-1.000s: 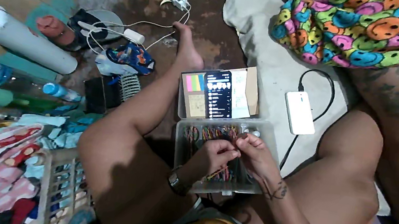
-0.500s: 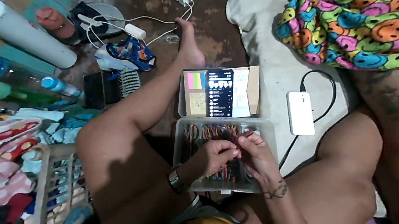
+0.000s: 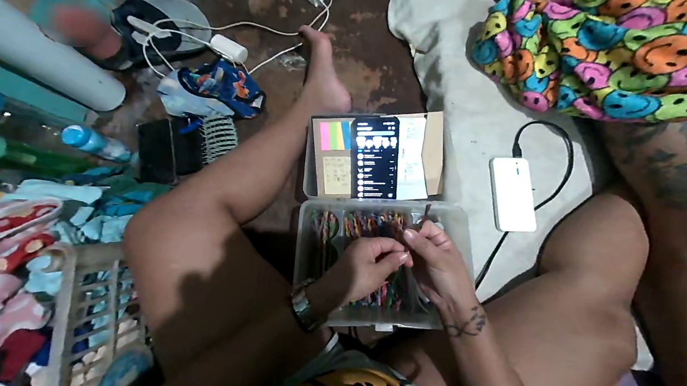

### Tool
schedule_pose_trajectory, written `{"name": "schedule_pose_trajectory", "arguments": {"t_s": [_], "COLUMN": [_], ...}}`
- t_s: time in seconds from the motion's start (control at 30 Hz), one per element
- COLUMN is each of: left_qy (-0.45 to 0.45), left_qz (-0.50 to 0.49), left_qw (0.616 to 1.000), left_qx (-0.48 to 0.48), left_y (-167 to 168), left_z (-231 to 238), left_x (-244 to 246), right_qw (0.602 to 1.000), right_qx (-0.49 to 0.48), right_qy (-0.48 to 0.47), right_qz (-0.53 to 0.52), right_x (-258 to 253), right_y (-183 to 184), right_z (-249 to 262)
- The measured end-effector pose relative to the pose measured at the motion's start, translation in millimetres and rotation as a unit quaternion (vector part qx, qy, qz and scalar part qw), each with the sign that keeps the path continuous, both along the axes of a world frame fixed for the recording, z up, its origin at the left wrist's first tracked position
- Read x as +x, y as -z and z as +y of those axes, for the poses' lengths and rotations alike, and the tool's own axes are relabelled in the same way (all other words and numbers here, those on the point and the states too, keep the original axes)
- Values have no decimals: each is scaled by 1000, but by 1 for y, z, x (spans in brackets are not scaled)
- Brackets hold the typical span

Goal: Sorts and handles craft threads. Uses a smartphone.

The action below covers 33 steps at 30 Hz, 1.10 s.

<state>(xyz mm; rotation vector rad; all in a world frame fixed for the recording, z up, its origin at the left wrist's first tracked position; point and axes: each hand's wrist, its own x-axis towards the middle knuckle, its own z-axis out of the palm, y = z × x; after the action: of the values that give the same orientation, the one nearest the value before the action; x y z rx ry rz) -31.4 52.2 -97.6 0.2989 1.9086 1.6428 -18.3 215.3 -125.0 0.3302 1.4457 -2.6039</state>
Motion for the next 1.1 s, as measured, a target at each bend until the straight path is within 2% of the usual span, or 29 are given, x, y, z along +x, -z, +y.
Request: {"name": "schedule_pose_trajectory", "arguments": {"t_s": [0.07, 0.13, 0.2, 0.27, 0.33, 0.4, 0.47, 0.53, 0.57, 0.63, 0.7, 0.77, 0.87, 0.93, 1.0, 1.03, 1.1], "left_qy": [-8, -28, -26, -10, -2, 1, 11, 9, 6, -5, -8, -9, 37, 68, 77, 74, 47], "left_qz": [33, -56, -163, -201, -154, -37, 89, 164, 181, 190, 123, -13, -202, -274, -301, -289, -188], "left_qw": [998, 998, 982, 970, 982, 999, 993, 980, 977, 976, 990, 1000, 968, 939, 922, 926, 967], "left_qx": [-45, 6, 94, 135, 106, 9, -78, -113, -116, -102, -73, -7, 146, 199, 230, 230, 164], "left_y": [0, -1, 3, 3, 2, 0, 4, 9, 10, 11, 4, -3, -3, -4, -4, -2, 0], "left_z": [1, -1, -7, -10, -7, -2, 1, 3, 3, 1, -4, -8, -14, -14, -13, -12, -9], "left_x": [-1, -2, -2, -2, -2, -2, 1, 4, 4, 4, 2, -1, -3, -2, 0, 1, 1], "right_qw": [1000, 997, 993, 995, 998, 1000, 998, 993, 993, 997, 996, 987, 980, 973, 973, 977, 989], "right_qx": [19, 18, 16, 16, 7, 12, 54, 85, 89, 77, 33, -2, -55, -91, -112, -114, -103], "right_qy": [-9, -68, -110, -93, -56, -4, 44, 81, 82, 21, -84, -155, -182, -196, -181, -159, -89], "right_qz": [-7, 13, 27, 26, 12, 0, -7, -7, -4, 7, 21, 27, 50, 78, 92, 89, 58], "right_x": [-2, -4, -4, -3, -2, -2, -2, -2, -2, -1, -1, -2, -1, -2, -2, -2, -2], "right_y": [1, -1, -4, -5, -5, -4, -4, -2, -2, -2, -2, -2, -2, -1, 0, -1, -3], "right_z": [0, 6, 11, 12, 10, 6, 1, -6, -8, -4, 8, 18, 25, 26, 24, 22, 16]}}
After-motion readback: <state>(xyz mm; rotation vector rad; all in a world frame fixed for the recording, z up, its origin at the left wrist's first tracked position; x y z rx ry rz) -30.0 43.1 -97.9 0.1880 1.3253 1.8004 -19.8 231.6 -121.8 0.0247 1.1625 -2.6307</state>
